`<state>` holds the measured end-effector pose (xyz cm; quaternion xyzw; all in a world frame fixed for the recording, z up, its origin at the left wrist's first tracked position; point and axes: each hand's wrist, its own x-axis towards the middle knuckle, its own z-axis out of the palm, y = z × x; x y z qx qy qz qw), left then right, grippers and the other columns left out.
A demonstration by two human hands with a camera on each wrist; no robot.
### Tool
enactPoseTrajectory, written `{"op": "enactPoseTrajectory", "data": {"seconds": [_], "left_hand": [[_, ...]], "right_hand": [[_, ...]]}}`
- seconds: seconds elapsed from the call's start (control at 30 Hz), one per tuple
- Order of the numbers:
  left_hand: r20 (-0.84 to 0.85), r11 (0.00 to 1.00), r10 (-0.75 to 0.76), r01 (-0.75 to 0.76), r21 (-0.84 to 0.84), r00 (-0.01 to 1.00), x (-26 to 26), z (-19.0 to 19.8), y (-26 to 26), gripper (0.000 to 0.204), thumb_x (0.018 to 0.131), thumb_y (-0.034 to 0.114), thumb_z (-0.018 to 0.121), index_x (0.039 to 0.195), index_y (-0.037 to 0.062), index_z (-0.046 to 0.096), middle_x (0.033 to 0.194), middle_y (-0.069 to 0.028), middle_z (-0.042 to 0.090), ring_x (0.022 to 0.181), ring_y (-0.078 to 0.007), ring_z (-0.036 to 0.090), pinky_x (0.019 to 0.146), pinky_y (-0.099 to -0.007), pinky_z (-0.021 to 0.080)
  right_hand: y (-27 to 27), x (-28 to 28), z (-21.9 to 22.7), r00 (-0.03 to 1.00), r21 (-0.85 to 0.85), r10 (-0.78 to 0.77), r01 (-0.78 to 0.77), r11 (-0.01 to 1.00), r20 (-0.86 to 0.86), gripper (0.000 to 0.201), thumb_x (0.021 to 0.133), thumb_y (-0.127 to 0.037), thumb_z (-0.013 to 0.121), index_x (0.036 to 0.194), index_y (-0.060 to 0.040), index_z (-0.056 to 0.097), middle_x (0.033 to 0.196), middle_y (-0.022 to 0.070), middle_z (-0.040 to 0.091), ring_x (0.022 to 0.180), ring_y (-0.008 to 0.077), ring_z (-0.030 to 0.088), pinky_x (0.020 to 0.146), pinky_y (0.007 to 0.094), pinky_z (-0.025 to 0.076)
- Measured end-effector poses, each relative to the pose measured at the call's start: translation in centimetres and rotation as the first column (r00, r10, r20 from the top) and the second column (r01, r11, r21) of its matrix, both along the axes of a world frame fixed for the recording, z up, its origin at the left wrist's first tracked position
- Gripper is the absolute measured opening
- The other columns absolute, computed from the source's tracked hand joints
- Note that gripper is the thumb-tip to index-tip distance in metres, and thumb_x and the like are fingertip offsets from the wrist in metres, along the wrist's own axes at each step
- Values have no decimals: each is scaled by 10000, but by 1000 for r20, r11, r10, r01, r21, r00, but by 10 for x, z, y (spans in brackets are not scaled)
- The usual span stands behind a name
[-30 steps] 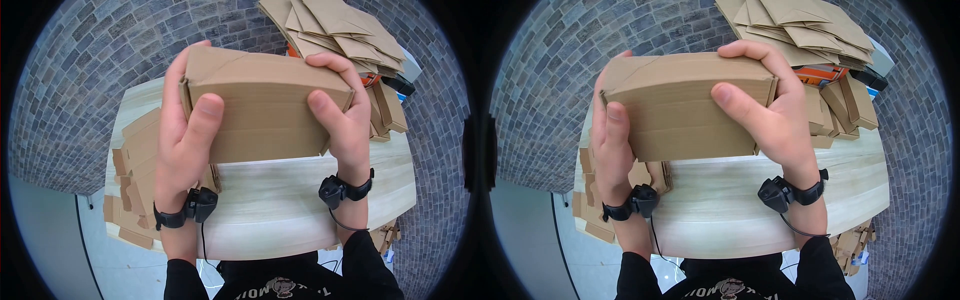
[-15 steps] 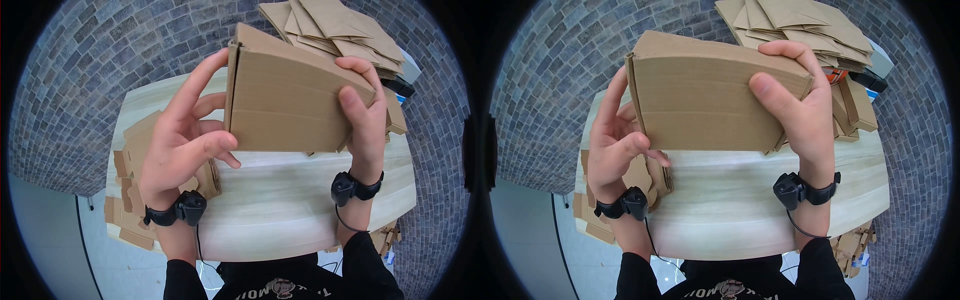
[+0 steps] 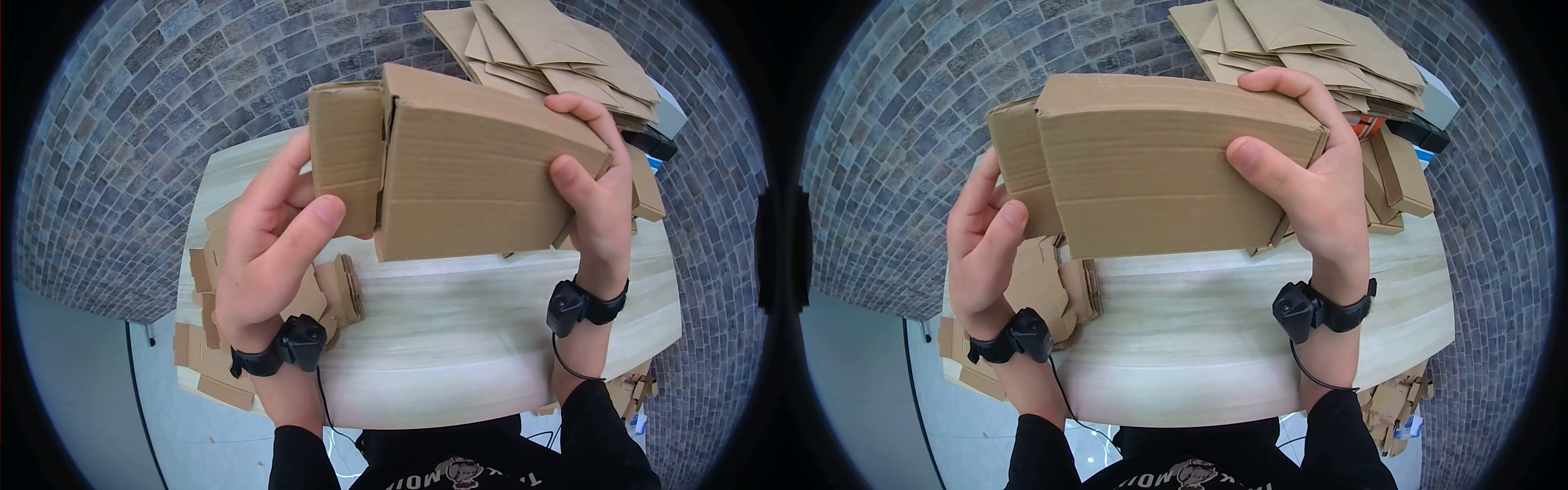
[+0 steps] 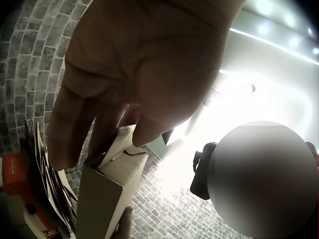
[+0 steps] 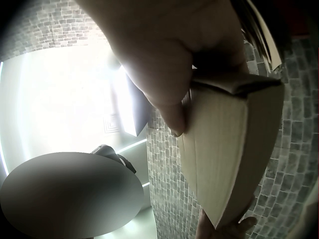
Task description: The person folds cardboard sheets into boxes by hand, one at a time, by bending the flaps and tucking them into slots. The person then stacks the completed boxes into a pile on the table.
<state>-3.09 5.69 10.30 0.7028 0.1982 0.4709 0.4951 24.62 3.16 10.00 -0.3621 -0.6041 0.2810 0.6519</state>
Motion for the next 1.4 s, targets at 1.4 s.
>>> {"op": "enactPoseTrajectory", "data": {"seconds": [1.4], "left_hand": [[202, 988, 99, -120, 95, 974, 44, -6, -11, 897, 737, 510, 756, 1356, -18, 379, 1271, -179, 531, 1199, -260, 516, 1006, -380, 420]], "right_hand": [[3, 11, -9, 956, 368, -143, 41, 929, 255, 691, 551, -287, 910, 1098, -19, 586, 1077, 53, 584, 985, 145, 566, 866, 265, 454]]}}
